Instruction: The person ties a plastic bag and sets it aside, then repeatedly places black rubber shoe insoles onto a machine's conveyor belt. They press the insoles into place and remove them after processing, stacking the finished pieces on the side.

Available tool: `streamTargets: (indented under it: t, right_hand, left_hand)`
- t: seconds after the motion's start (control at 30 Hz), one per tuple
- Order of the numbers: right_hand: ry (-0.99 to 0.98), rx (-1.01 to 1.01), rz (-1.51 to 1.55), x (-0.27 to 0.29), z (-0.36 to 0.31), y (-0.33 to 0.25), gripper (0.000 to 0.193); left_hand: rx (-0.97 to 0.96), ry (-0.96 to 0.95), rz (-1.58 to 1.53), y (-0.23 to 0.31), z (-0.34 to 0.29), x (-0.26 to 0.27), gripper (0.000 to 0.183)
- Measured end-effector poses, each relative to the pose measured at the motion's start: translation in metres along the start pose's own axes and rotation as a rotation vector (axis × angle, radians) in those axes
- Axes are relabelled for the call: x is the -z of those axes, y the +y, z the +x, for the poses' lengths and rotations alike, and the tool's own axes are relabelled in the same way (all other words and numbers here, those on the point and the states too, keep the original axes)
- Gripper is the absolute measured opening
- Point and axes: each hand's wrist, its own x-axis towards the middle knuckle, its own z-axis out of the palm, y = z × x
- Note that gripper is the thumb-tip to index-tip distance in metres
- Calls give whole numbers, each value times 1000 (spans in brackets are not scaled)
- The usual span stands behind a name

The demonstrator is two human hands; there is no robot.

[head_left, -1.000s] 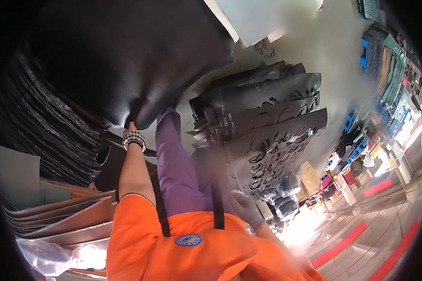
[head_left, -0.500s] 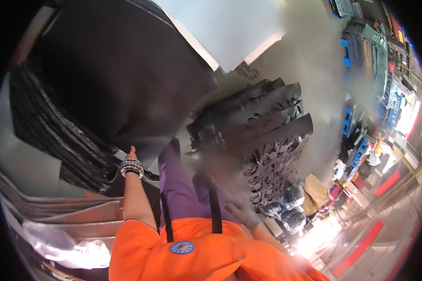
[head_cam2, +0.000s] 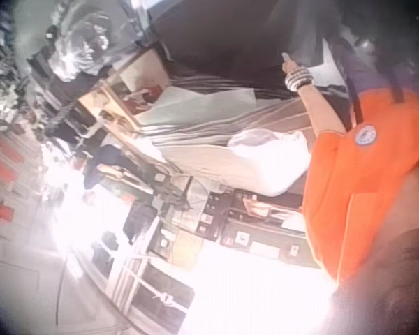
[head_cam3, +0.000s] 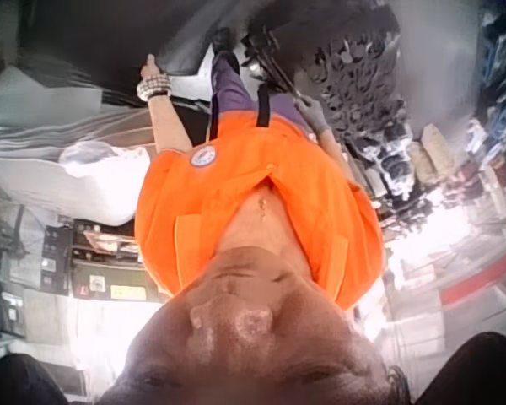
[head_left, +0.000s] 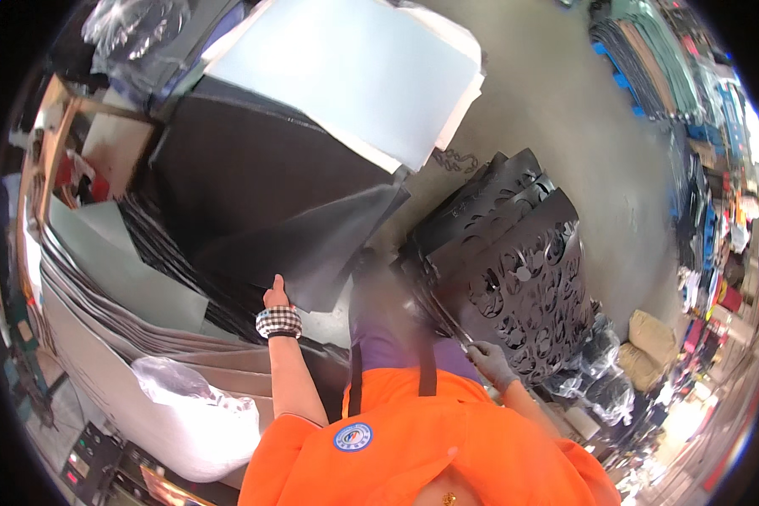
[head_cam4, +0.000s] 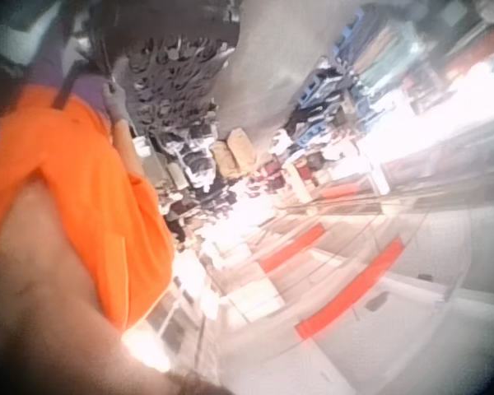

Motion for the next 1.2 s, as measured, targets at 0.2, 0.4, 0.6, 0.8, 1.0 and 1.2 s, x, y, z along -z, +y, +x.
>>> streamTargets:
  t: [0.2,0.4,0.6,0.8,1.0,1.2]
  right_hand:
    - [135,11,52,33,-10,19,31]
    - [222,-58,298,54,-25,59,25]
    - [251,-56,280,42,-38,86,29]
    - [260,-12,247,33,-43,96,29]
    - [329,-70,287,50,-44,98,31]
    - [290,-53,327,50,-34,122,34]
  left_hand:
    - [-129,10,-80,44,-27,24,55]
    - [-118,-62,-331,76,-43,32,50]
    - [-150,-101,-319,112,-55,39,46]
    - [-233,-82,-316,134,-88,42,47]
    - [-402,5,-9,174,-113,57,50]
    - [-568,14,113,191,-161,72,45]
